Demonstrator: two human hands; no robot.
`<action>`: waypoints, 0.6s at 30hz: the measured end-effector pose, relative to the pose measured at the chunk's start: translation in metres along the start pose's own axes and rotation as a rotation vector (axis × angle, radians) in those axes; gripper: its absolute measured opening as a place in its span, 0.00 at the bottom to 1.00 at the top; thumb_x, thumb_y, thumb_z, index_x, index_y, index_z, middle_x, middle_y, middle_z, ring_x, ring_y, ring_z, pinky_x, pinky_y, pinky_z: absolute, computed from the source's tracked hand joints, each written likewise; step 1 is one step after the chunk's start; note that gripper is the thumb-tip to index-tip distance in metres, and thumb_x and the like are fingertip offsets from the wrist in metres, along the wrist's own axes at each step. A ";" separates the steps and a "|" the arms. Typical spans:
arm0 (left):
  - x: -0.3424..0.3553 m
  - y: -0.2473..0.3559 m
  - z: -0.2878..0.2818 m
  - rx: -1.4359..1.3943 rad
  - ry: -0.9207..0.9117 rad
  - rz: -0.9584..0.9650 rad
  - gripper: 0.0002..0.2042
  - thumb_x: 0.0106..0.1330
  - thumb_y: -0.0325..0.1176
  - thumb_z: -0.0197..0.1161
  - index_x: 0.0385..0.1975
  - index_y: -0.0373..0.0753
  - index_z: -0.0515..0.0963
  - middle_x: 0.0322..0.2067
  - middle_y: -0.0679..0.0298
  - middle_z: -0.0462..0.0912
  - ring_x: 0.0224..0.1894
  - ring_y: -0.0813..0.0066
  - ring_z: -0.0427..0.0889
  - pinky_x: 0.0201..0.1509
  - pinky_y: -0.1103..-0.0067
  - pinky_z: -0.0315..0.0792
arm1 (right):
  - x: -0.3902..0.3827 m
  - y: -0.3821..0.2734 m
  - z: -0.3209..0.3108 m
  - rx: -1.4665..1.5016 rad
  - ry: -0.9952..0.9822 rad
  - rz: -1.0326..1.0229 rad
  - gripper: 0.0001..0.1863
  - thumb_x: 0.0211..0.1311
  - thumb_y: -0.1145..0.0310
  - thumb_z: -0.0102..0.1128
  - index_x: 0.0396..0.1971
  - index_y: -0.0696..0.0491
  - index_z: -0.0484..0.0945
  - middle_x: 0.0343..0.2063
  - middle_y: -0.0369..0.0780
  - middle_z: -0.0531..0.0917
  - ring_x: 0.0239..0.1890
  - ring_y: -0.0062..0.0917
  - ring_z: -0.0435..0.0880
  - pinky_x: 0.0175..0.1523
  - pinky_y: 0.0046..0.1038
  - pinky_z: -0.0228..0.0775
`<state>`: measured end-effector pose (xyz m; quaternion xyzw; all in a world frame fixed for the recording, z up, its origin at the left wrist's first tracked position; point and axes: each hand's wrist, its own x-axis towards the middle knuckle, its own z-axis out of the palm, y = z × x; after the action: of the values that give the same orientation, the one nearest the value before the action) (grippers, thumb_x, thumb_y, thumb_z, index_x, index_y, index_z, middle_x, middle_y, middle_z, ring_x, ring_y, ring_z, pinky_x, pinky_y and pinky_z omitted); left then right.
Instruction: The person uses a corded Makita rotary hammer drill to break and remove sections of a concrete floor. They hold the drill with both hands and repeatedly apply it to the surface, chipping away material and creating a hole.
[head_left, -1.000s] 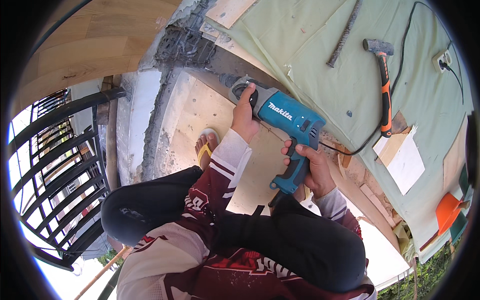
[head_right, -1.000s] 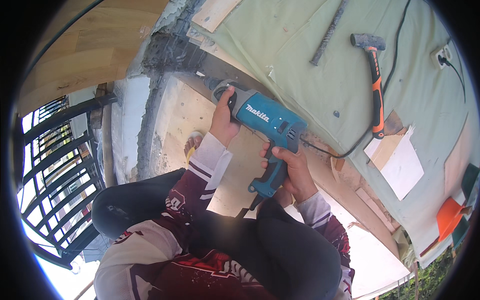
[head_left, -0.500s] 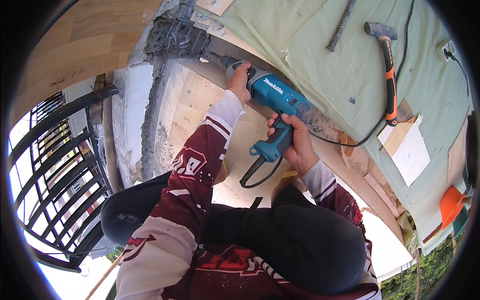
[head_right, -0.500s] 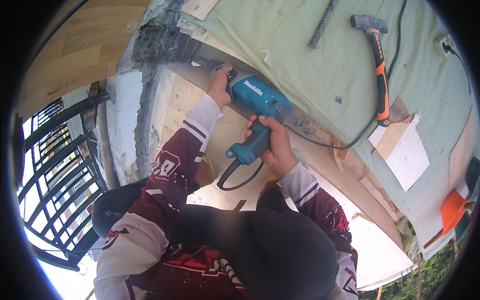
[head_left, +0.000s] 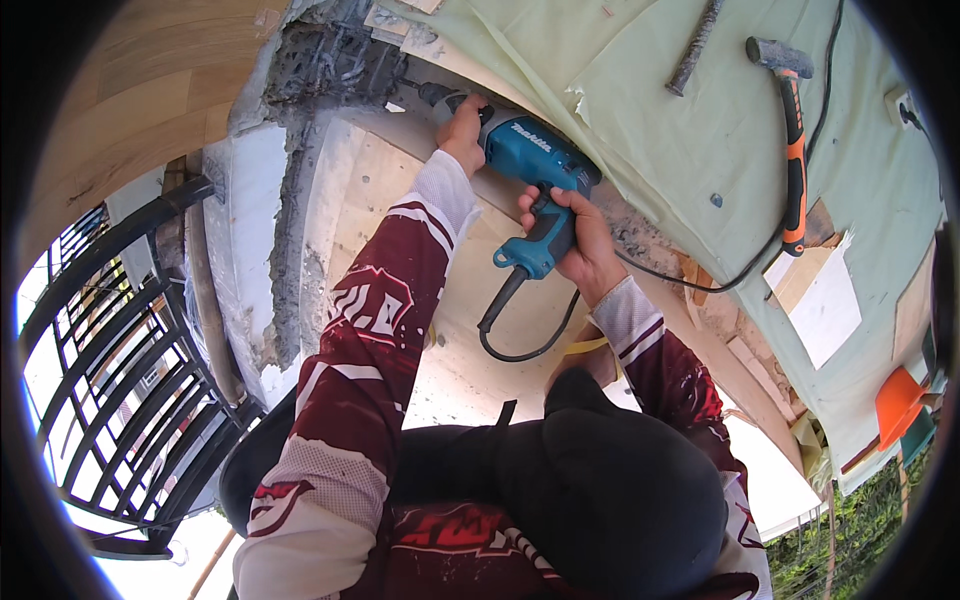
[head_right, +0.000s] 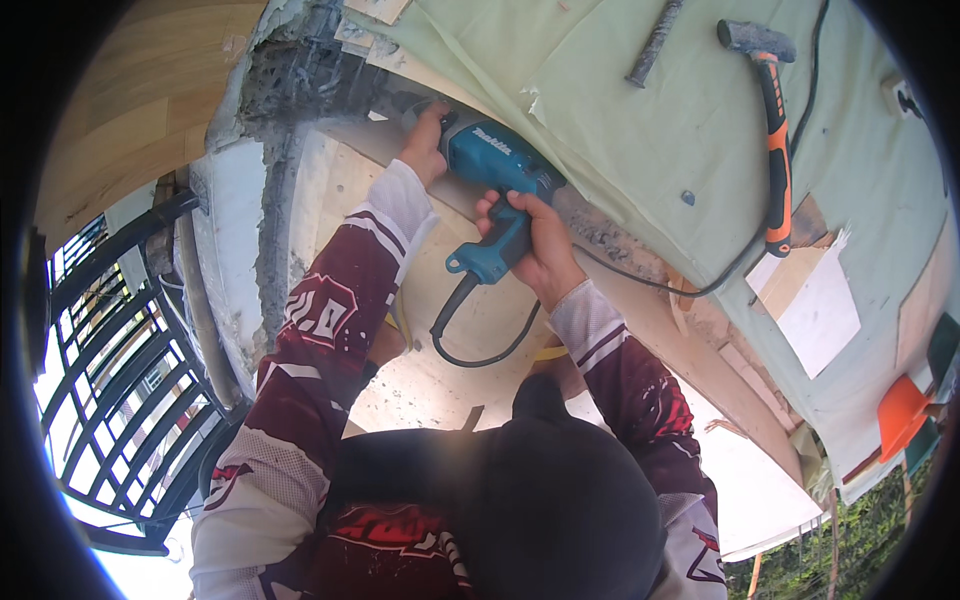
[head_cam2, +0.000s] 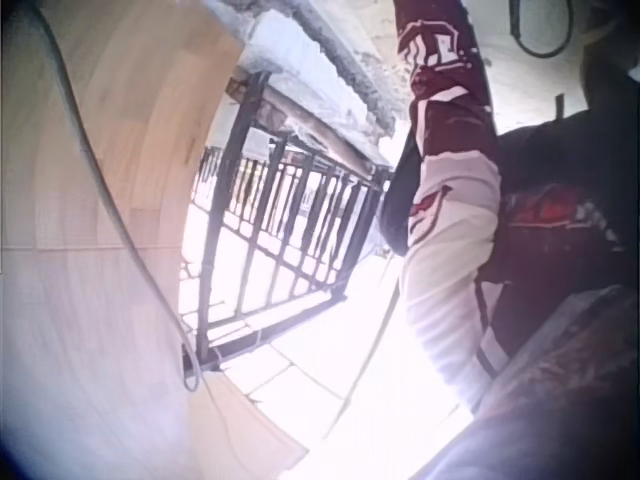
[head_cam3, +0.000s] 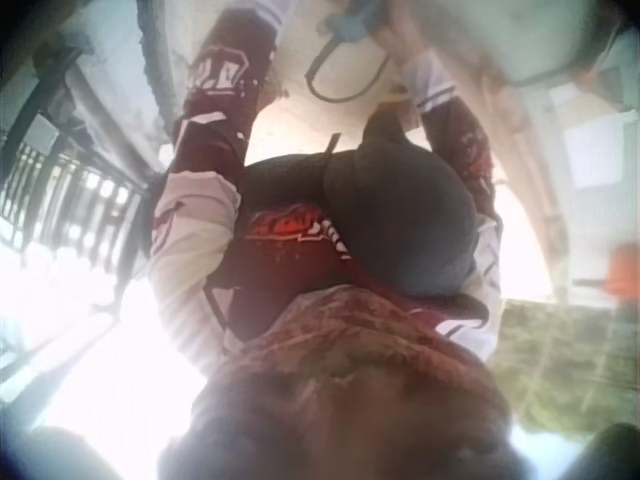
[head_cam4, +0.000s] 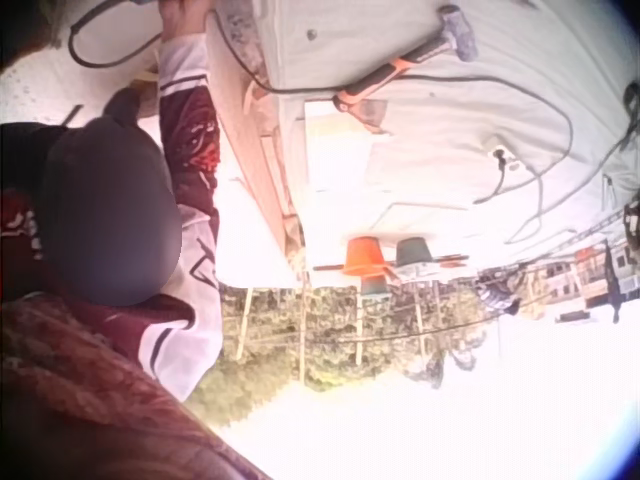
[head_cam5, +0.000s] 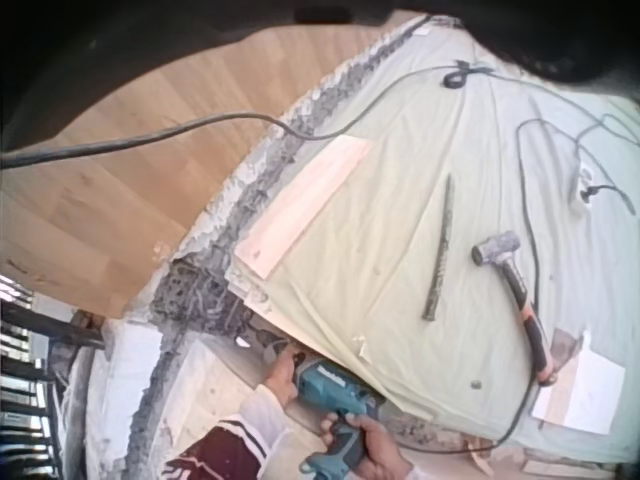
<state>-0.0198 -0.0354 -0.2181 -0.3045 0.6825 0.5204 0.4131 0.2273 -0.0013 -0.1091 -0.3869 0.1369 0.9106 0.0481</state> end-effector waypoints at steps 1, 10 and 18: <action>0.002 0.002 0.000 -0.003 -0.016 0.003 0.23 0.55 0.39 0.73 0.46 0.32 0.78 0.43 0.56 0.82 0.39 0.61 0.82 0.47 0.66 0.81 | 0.005 0.000 0.000 0.004 0.000 0.000 0.14 0.69 0.68 0.54 0.48 0.62 0.75 0.38 0.46 0.83 0.36 0.36 0.83 0.45 0.35 0.81; -0.001 0.021 -0.003 0.045 -0.084 0.008 0.19 0.64 0.40 0.65 0.50 0.37 0.78 0.45 0.57 0.84 0.41 0.60 0.86 0.47 0.63 0.83 | 0.043 -0.009 -0.003 0.045 0.061 0.042 0.15 0.68 0.68 0.55 0.48 0.62 0.76 0.38 0.46 0.84 0.33 0.34 0.84 0.42 0.33 0.82; 0.022 0.020 -0.015 0.004 -0.018 -0.014 0.22 0.63 0.37 0.68 0.54 0.35 0.77 0.48 0.58 0.84 0.45 0.61 0.85 0.51 0.65 0.82 | 0.063 -0.013 -0.006 0.028 0.098 0.063 0.16 0.68 0.67 0.56 0.48 0.63 0.77 0.37 0.45 0.85 0.32 0.31 0.85 0.39 0.30 0.84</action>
<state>-0.0505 -0.0437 -0.2262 -0.3036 0.6776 0.5187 0.4238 0.1904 0.0081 -0.1611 -0.4257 0.1637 0.8898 0.0182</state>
